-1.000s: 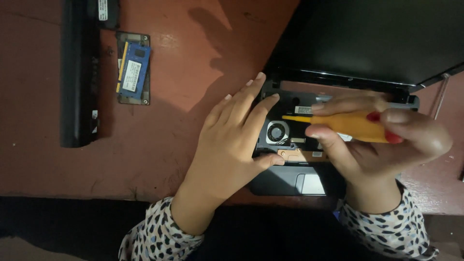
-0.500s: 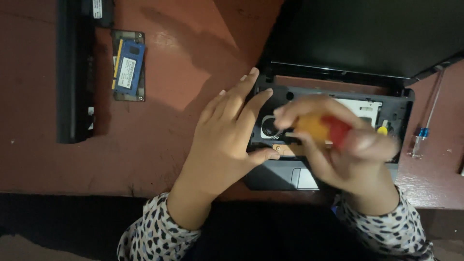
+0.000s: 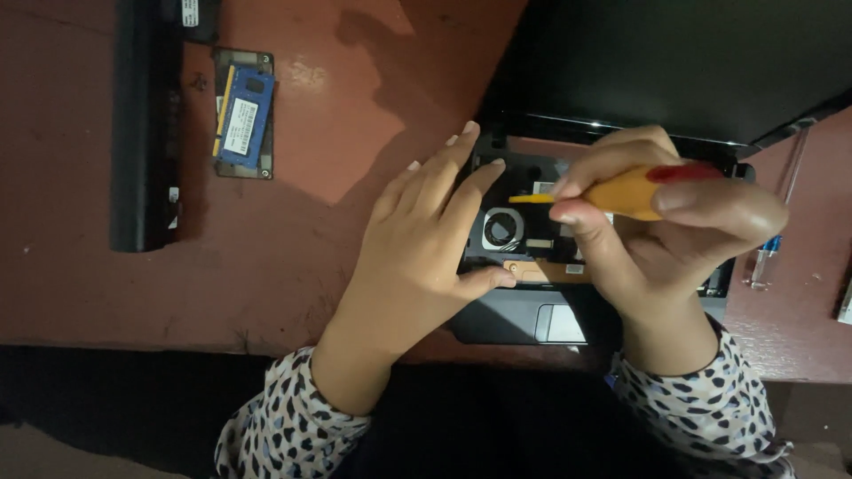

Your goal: Disassembling a laptop by removing the battery, unscrewing the bottom panel, and prying off the keyboard to access internal parts.

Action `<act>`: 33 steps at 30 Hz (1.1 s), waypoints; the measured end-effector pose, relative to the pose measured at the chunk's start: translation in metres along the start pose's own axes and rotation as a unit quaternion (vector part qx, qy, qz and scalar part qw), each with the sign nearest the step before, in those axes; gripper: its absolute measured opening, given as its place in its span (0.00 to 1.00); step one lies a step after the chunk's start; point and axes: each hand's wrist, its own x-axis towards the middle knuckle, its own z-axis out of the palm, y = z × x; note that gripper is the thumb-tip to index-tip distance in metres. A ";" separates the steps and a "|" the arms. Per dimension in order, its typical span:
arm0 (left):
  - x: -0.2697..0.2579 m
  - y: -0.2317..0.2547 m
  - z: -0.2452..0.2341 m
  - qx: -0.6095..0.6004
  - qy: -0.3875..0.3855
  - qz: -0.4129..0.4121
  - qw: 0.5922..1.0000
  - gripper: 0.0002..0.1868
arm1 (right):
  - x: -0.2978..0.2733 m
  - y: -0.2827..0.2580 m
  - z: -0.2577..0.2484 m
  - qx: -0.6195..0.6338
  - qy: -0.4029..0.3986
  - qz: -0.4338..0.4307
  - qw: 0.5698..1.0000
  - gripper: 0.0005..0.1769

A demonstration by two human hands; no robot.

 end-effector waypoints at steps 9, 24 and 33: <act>0.000 0.001 0.000 -0.012 0.002 -0.001 1.000 0.44 | -0.013 0.003 -0.007 0.084 -0.032 0.052 0.995 0.47; -0.001 -0.001 0.002 0.007 0.000 0.001 1.000 0.45 | 0.000 0.002 -0.001 0.014 0.016 0.008 1.000 0.29; 0.000 -0.001 0.003 0.006 -0.020 -0.010 1.000 0.46 | -0.014 0.008 -0.009 0.046 0.026 0.060 0.997 0.32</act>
